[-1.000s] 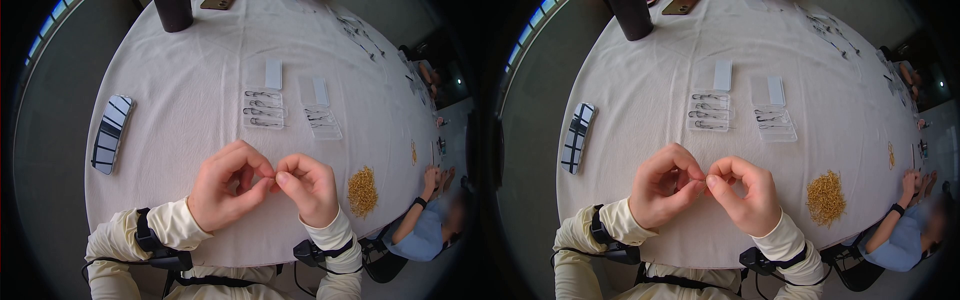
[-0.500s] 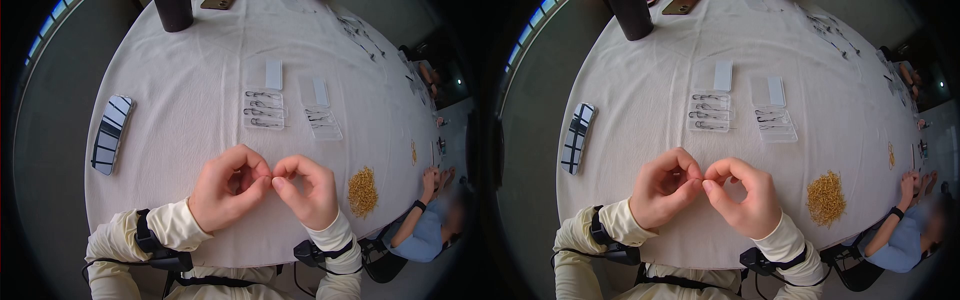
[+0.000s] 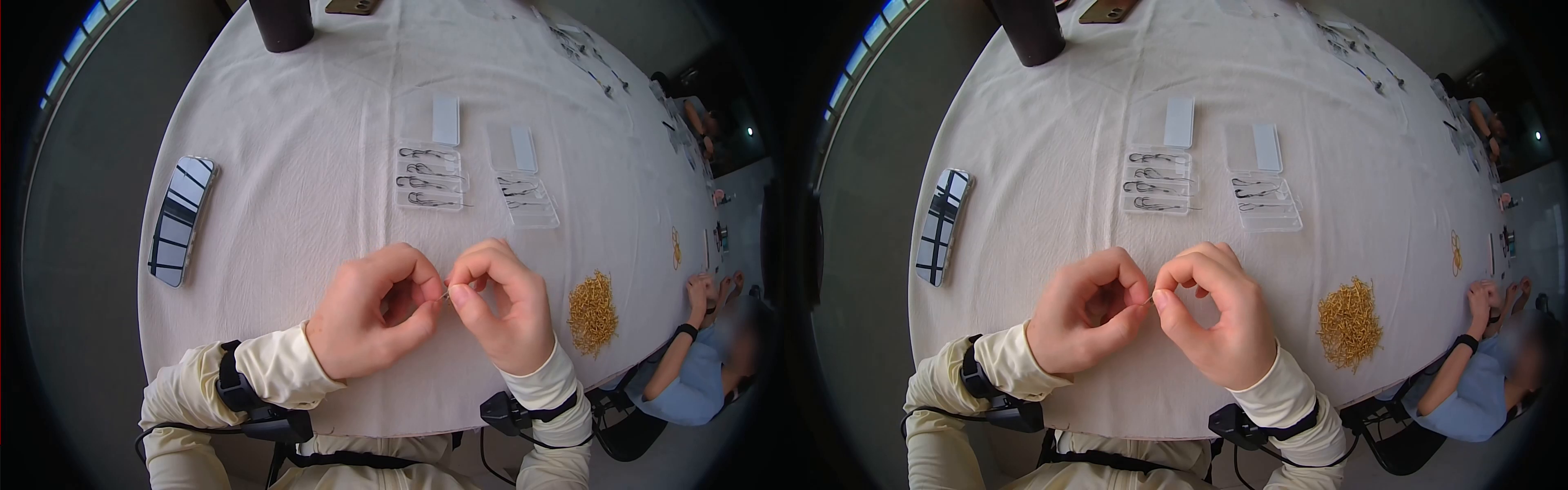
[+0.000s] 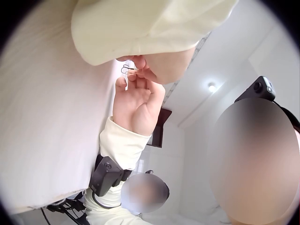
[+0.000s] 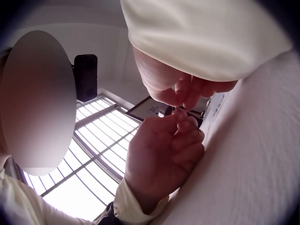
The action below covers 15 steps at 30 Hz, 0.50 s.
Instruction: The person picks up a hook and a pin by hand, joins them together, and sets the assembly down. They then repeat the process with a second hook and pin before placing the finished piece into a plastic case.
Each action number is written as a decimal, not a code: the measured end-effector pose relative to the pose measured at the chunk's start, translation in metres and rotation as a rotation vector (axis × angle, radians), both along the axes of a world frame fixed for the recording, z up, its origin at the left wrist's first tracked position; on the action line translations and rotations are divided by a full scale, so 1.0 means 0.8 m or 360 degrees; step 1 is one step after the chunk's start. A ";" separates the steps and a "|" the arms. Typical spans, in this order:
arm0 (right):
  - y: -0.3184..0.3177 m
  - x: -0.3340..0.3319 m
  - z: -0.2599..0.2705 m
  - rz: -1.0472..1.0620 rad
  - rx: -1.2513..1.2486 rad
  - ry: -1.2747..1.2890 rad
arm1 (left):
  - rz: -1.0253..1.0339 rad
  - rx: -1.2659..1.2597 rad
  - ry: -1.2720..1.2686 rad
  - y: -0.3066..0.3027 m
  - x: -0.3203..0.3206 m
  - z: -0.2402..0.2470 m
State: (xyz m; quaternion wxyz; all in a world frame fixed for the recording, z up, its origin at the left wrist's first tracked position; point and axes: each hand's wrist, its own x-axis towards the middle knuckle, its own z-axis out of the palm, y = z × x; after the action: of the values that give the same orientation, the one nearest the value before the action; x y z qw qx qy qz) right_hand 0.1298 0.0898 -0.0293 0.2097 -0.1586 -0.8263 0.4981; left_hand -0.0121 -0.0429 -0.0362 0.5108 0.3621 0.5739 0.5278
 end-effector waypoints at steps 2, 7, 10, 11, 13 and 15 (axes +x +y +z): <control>-0.002 0.000 0.001 0.0007 -0.0093 -0.0030 | 0.0009 0.0032 -0.0015 0.000 0.000 -0.003; -0.003 0.000 -0.001 0.0007 -0.0201 -0.0031 | 0.0047 0.0131 -0.0047 0.000 0.002 -0.003; -0.003 0.001 -0.002 0.0003 -0.0245 -0.0035 | 0.0019 0.0078 -0.0043 0.002 0.002 -0.008; -0.003 0.001 -0.002 -0.0011 -0.0281 -0.0047 | 0.0094 0.0226 -0.0020 0.003 0.004 -0.019; -0.003 0.002 -0.002 -0.0017 -0.0287 -0.0052 | 0.0167 0.0375 0.0003 0.004 0.007 -0.023; -0.003 0.002 -0.002 -0.0021 -0.0294 -0.0056 | 0.0294 0.0394 -0.0164 0.006 0.009 -0.021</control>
State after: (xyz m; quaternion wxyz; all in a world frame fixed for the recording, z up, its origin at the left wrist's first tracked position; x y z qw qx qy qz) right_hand 0.1315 0.0874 -0.0310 0.1830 -0.1915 -0.7793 0.5679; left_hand -0.0052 -0.0385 -0.0528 0.4402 0.3404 0.5085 0.6570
